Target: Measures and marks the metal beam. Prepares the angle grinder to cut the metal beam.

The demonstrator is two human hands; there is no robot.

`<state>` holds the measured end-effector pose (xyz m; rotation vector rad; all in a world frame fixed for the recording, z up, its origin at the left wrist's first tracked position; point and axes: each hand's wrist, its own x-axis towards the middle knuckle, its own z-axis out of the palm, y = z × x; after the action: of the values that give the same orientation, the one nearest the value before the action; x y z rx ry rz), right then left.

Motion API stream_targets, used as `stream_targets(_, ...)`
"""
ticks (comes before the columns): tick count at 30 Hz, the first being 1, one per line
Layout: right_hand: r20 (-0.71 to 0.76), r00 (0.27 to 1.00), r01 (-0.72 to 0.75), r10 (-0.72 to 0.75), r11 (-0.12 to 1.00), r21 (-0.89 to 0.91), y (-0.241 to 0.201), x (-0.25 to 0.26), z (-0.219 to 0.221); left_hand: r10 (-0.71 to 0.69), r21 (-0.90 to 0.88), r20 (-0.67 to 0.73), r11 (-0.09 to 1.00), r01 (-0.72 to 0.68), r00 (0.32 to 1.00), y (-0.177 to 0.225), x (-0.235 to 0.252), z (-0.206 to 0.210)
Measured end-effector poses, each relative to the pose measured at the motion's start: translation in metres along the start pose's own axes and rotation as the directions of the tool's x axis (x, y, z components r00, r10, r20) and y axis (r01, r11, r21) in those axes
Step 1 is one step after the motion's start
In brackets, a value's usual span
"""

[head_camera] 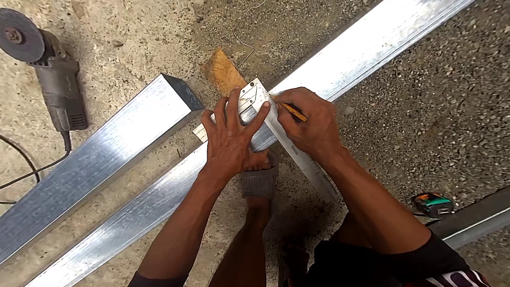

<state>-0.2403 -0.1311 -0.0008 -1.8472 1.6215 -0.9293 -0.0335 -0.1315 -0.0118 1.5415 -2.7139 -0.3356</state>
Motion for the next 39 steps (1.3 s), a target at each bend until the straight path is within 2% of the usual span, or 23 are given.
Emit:
stream_targets(4,0.017,1.000,-0.005,0.005,1.000,0.000,0.001,-0.003,-0.004,-0.014,0.000,-0.008,1.000,0.014,1.000,0.002,-0.001,-0.001)
stream_targets(6,0.067,0.997,-0.033,0.033,0.999,-0.010,-0.002,-0.020,-0.017,-0.016,-0.007,-0.005,1.000,0.016,1.000,0.002,-0.001,-0.001)
stream_targets(10,0.055,0.997,-0.058,0.057,0.998,0.013,0.010,-0.055,-0.027,-0.011,-0.004,-0.010,1.000,0.011,1.000,0.002,0.000,-0.001)
stream_targets(15,0.048,0.996,-0.080,0.079,0.997,0.004,0.004,-0.048,-0.025,-0.013,0.009,-0.004,1.000,0.013,1.000,0.001,0.000,0.000)
stream_targets(21,0.025,0.994,-0.111,0.111,0.994,0.017,0.012,-0.078,-0.030,-0.013,0.034,0.007,0.999,0.013,1.000,0.000,0.000,0.001)
stream_targets(26,-0.003,0.994,-0.108,0.108,0.993,0.045,0.013,-0.074,-0.026,0.000,0.042,-0.032,0.999,0.001,0.999,-0.002,0.001,0.003)
stream_targets(30,0.059,0.978,-0.198,0.198,0.980,0.001,0.023,-0.103,-0.034,0.009,0.034,-0.049,0.999,-0.007,0.999,-0.003,0.000,0.005)
stream_targets(33,0.048,0.963,-0.268,0.266,0.963,0.042,0.014,-0.109,-0.040,0.015,0.035,-0.052,0.999,-0.013,0.999,-0.005,0.000,0.005)
stream_targets(39,-0.024,0.954,-0.289,0.298,0.939,0.184,0.003,-0.103,-0.039,0.013,0.036,-0.061,0.999,-0.010,0.998,-0.004,0.001,0.005)
